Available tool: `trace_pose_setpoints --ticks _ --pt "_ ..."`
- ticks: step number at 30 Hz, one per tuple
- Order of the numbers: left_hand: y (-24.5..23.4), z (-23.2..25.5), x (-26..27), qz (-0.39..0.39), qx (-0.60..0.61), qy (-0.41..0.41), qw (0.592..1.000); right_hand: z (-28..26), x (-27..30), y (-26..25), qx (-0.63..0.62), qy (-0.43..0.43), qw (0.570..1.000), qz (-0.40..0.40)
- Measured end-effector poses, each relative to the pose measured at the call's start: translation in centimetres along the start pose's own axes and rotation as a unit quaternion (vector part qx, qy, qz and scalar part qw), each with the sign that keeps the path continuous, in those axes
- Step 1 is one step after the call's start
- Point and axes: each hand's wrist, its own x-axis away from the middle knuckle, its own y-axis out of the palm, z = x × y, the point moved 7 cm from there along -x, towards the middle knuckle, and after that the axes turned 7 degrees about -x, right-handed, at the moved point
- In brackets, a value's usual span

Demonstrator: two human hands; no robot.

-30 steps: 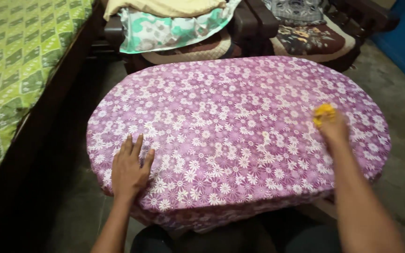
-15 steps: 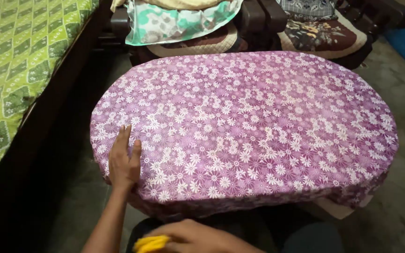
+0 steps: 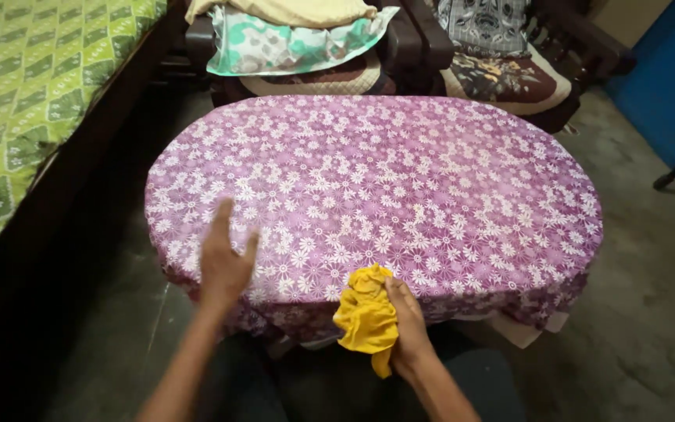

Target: Cleaning a table surface and wiping down posters with a cloth.

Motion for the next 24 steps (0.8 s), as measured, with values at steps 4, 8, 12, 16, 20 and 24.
trace_pose_setpoints --ticks 4,8,12,16,20,24 --pt "-3.1 11.2 7.5 -0.082 0.161 -0.118 0.977 -0.3 0.7 1.0 0.015 -0.038 0.999 -0.009" --pt "-5.6 18.7 12.2 -0.038 0.226 0.037 0.973 -0.1 3.8 4.1 0.124 -0.08 0.988 0.038" --pt "-6.5 19.5 13.6 -0.006 0.286 -0.005 0.958 2.8 6.9 3.8 0.061 -0.011 0.997 0.043" --pt "-6.4 16.5 15.6 0.095 0.317 -0.061 0.942 6.2 6.3 4.0 0.123 -0.081 0.987 -0.066" --pt "-4.3 11.3 17.4 0.18 0.47 -0.195 0.842 8.8 6.3 5.8 0.185 -0.144 0.964 -0.127" --pt "-3.7 8.9 18.2 0.152 0.599 -0.358 0.701 5.9 10.8 10.4 0.374 -0.35 0.855 -0.079"
